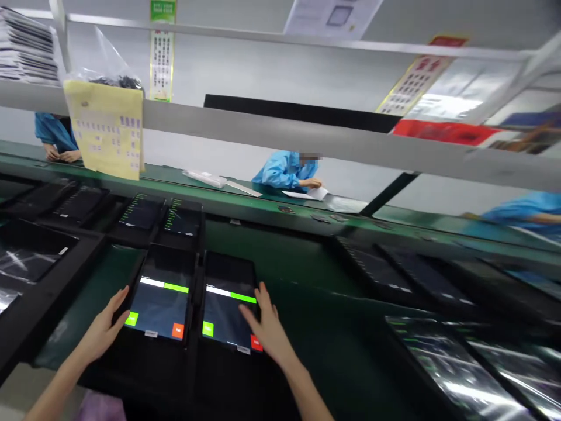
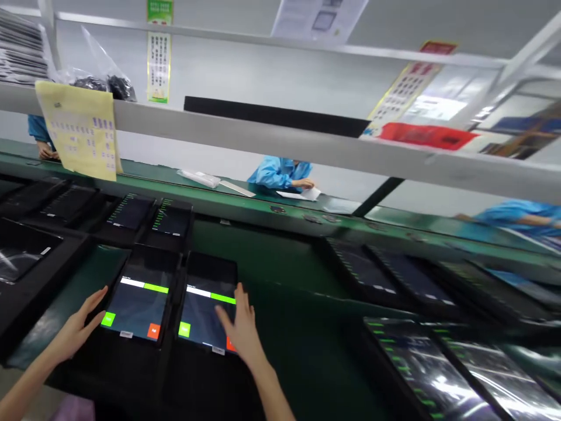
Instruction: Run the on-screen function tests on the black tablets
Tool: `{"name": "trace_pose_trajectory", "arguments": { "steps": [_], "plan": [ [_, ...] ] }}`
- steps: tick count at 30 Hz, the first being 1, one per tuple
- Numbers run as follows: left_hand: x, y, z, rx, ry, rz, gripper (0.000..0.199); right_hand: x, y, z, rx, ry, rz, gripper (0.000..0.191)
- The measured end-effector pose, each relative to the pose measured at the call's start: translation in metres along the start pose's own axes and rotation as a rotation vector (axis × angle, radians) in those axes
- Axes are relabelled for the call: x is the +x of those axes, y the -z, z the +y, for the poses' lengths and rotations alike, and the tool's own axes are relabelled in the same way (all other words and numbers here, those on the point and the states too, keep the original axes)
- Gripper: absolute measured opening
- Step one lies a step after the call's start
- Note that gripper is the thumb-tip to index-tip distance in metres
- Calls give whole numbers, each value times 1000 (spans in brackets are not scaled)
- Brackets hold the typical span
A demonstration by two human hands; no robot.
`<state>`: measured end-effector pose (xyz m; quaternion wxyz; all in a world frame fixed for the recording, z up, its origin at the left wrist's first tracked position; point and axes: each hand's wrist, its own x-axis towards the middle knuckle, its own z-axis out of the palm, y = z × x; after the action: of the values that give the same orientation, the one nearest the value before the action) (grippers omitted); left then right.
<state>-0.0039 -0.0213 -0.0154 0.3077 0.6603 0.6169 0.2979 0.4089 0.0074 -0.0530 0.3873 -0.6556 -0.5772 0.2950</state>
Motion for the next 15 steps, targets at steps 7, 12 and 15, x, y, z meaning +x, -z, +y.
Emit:
{"name": "trace_pose_trajectory", "arguments": {
  "steps": [7,12,15],
  "plan": [
    [16,-27,18,77,-60,8,68,-18,-29,-23,-460,250,58,98],
    [16,-42,31,85,-124,-18,61,-48,0,3,-194,182,191,83],
    [12,-71,37,71,-160,-16,58,-98,-5,32,-126,89,84,56]
  ]
}}
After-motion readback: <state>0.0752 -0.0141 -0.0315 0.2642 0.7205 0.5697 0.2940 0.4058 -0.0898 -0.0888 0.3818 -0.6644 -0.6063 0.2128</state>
